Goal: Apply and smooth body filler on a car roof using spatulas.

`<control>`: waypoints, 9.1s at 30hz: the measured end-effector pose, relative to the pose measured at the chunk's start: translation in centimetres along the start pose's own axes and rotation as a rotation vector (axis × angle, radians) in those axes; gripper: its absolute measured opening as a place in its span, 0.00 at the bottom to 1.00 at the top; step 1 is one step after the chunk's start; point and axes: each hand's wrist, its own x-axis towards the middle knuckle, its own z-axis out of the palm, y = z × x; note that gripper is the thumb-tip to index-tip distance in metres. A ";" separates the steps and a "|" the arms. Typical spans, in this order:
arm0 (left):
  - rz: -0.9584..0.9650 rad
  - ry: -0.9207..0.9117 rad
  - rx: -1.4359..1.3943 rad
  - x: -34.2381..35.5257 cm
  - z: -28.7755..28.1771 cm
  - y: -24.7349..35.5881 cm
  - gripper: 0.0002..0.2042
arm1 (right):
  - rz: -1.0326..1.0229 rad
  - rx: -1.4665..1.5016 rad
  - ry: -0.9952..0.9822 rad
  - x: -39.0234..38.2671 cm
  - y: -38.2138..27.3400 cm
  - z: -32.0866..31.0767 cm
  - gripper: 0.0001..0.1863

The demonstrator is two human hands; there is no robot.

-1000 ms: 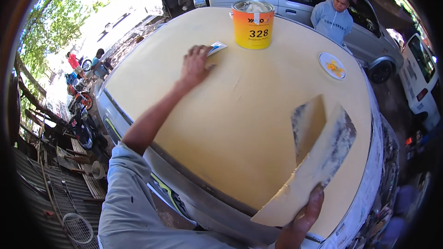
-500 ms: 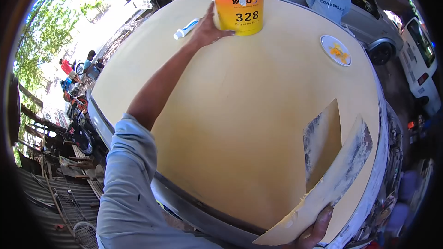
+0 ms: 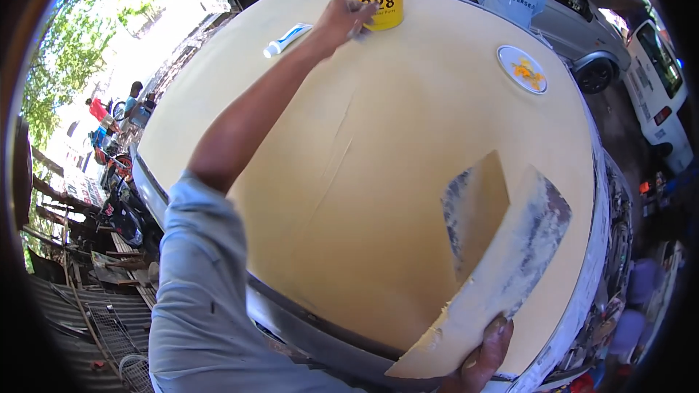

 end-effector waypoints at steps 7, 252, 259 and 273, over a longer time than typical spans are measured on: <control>-0.155 -0.464 -0.992 -33.7 -1.7 10.7 0.27 | 0.091 -0.121 -0.450 -2.3 -0.3 0.4 0.20; 0.182 -0.417 0.831 -40.3 -11.9 4.6 0.33 | -0.611 -1.052 0.245 -5.2 7.9 -6.1 0.37; 0.216 -0.486 0.695 -34.2 -14.4 6.7 0.31 | -0.832 -1.201 0.144 -6.0 7.5 -4.6 0.52; 0.123 -0.363 0.965 -2.1 -5.1 -3.7 0.16 | -0.489 -0.995 0.210 -9.3 6.6 -1.7 0.19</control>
